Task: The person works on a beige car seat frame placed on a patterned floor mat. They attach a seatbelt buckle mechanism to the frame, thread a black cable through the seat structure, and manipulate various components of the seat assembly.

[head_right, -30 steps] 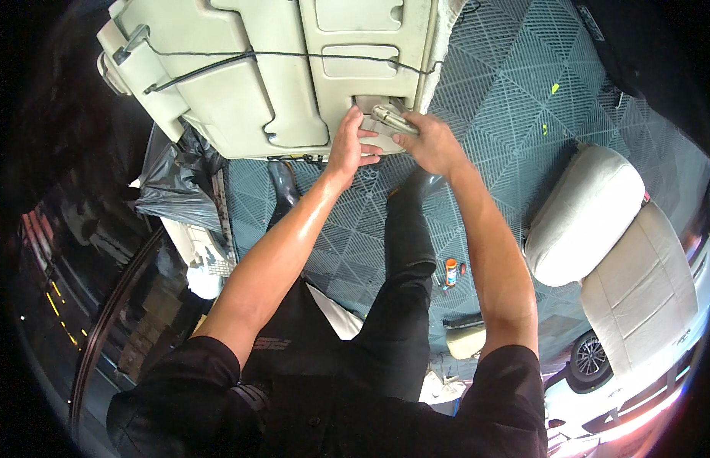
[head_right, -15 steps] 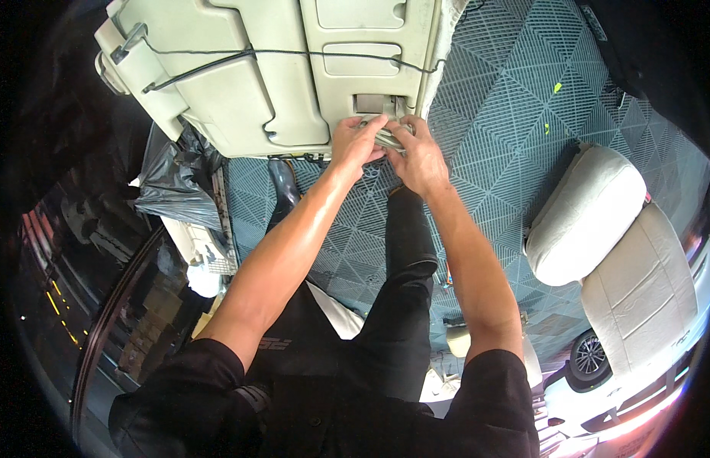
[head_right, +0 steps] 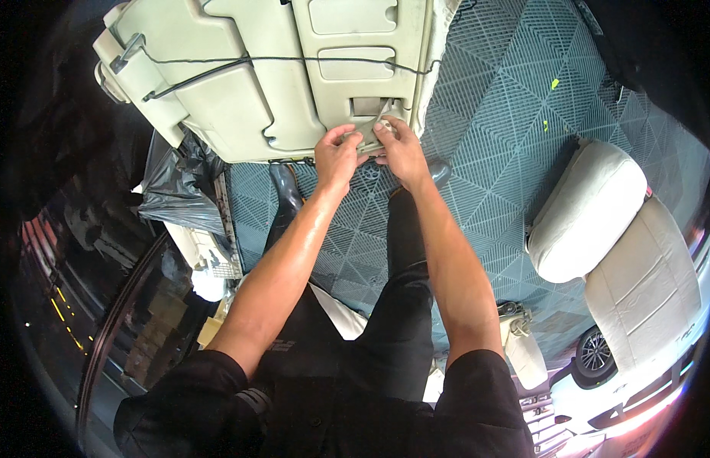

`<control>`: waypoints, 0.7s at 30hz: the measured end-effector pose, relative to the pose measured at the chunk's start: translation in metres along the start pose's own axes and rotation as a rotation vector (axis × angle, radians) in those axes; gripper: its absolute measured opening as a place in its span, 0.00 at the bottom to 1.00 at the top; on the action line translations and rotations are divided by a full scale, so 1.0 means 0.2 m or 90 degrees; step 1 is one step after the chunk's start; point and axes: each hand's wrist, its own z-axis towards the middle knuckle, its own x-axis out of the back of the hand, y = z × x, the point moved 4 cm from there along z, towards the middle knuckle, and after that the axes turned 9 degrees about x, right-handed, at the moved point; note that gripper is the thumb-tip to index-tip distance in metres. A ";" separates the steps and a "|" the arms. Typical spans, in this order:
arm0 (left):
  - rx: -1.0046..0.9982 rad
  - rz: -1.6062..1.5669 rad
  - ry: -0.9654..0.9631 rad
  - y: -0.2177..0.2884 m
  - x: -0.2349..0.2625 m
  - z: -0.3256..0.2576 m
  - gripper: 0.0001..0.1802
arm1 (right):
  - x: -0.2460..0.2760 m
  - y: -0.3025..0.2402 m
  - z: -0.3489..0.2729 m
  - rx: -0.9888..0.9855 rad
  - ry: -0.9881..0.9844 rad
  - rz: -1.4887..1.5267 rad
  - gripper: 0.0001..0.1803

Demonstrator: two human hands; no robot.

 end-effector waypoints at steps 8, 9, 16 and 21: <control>0.079 0.158 -0.176 -0.13 -0.07 -0.10 0.42 | 0.21 0.20 -0.38 -0.139 -0.022 -0.042 0.18; 0.092 0.151 -0.179 -0.16 -0.09 -0.12 0.44 | 0.24 0.24 -0.46 -0.149 -0.006 0.000 0.16; 0.035 0.103 -0.087 -0.18 -0.07 -0.44 0.31 | 0.24 0.12 -0.94 0.265 0.110 -0.207 0.11; 0.393 -0.090 -0.445 -0.10 -0.10 -0.87 0.20 | 0.12 -0.06 -1.11 0.405 0.131 -0.403 0.15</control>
